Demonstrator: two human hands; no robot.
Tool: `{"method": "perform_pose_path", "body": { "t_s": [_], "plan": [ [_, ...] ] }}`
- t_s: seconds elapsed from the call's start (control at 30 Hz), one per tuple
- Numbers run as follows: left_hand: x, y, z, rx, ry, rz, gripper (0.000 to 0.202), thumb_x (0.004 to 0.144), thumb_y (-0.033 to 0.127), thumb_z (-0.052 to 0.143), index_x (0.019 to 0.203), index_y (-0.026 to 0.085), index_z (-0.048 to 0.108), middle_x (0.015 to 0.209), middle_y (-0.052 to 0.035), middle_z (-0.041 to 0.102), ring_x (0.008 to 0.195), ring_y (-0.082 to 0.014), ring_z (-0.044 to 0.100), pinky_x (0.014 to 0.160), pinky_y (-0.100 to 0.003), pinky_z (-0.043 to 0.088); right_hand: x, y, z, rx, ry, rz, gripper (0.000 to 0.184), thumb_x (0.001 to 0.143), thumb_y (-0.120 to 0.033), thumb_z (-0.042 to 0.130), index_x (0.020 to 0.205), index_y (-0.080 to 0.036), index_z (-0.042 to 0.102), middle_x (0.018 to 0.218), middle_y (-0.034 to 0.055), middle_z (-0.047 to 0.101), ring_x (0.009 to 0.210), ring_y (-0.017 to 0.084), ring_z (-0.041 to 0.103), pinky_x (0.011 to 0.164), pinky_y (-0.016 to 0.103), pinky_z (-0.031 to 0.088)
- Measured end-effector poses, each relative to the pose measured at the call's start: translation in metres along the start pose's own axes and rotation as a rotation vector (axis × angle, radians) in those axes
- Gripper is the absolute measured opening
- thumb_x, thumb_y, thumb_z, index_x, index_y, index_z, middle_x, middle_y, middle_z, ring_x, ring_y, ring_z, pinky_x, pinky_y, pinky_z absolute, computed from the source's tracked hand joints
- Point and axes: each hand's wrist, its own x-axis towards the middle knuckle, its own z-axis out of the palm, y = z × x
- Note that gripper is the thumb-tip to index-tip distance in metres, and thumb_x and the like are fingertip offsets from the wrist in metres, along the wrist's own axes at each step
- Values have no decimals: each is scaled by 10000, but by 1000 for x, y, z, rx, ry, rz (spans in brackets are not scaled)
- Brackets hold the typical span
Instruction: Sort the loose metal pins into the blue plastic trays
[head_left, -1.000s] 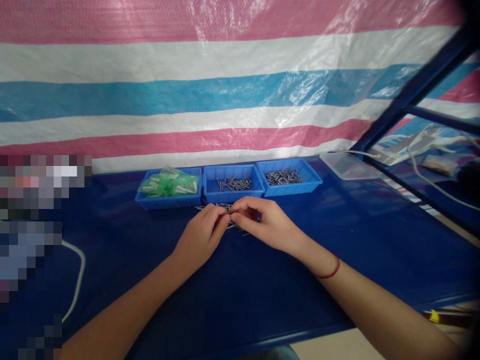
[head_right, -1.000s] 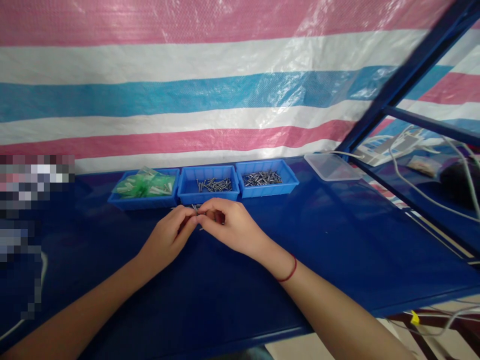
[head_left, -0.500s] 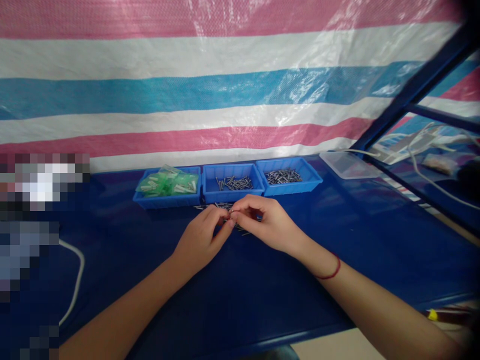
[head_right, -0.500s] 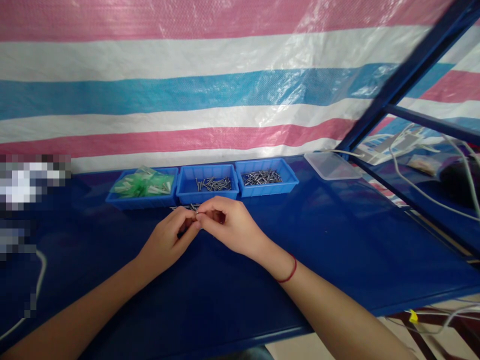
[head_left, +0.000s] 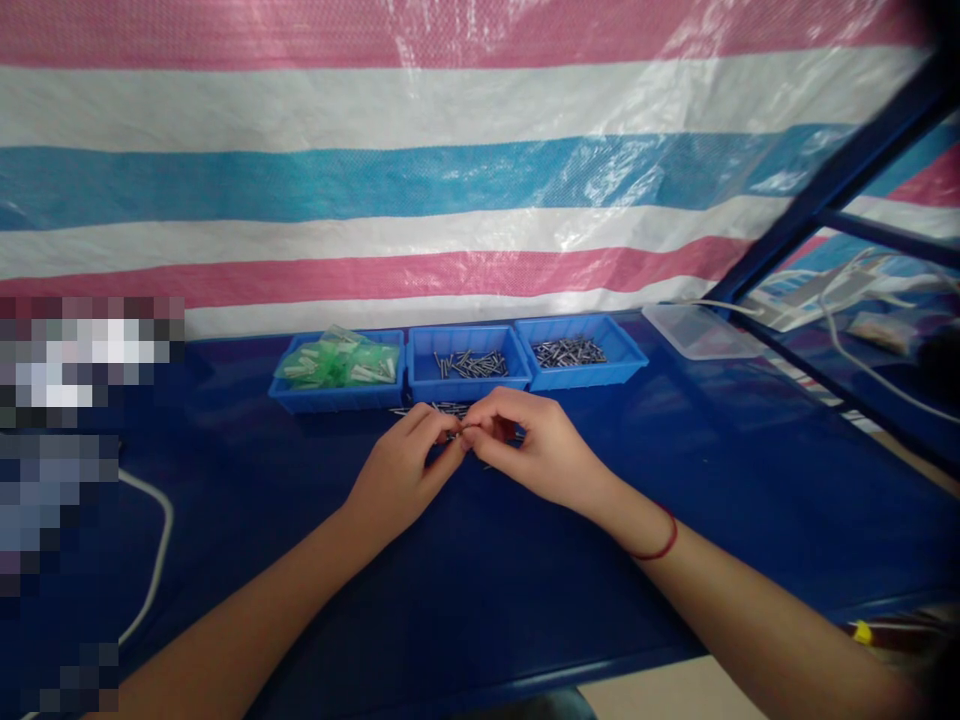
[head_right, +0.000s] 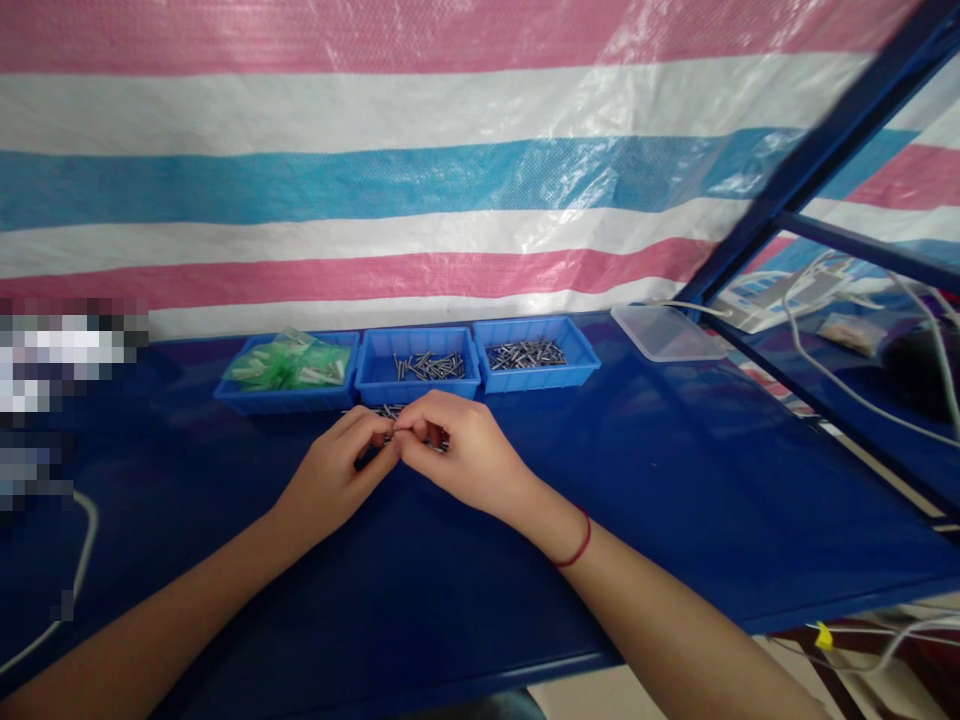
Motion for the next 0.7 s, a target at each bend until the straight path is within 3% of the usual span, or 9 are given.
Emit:
{"method": "perform_pose_path", "body": {
  "t_s": [0.37, 0.6, 0.7],
  "plan": [
    [3, -6, -1, -15, 154, -48, 48, 858, 219, 600, 829, 187, 579, 812, -6, 553, 768, -147, 533, 692, -270, 423, 1, 10, 1, -87, 8, -9, 101, 812, -88, 553, 790, -163, 617, 709, 4, 594, 608, 101, 503, 584, 229, 411],
    [3, -1, -3, -63, 196, -38, 64, 862, 239, 598, 838, 190, 564, 843, -9, 555, 804, -149, 543, 738, -279, 441, 2, 12, 1, -134, -64, -59, 116, 856, -150, 557, 829, -164, 669, 724, 21, 614, 641, 115, 537, 607, 239, 425],
    [3, -1, -4, -59, 219, -44, 116, 857, 253, 600, 943, 194, 549, 847, -4, 548, 795, -148, 543, 752, -287, 449, 3, 12, -3, -105, 32, -34, 133, 870, -199, 549, 831, -169, 672, 734, 29, 642, 635, 122, 549, 589, 241, 432]
  ]
}}
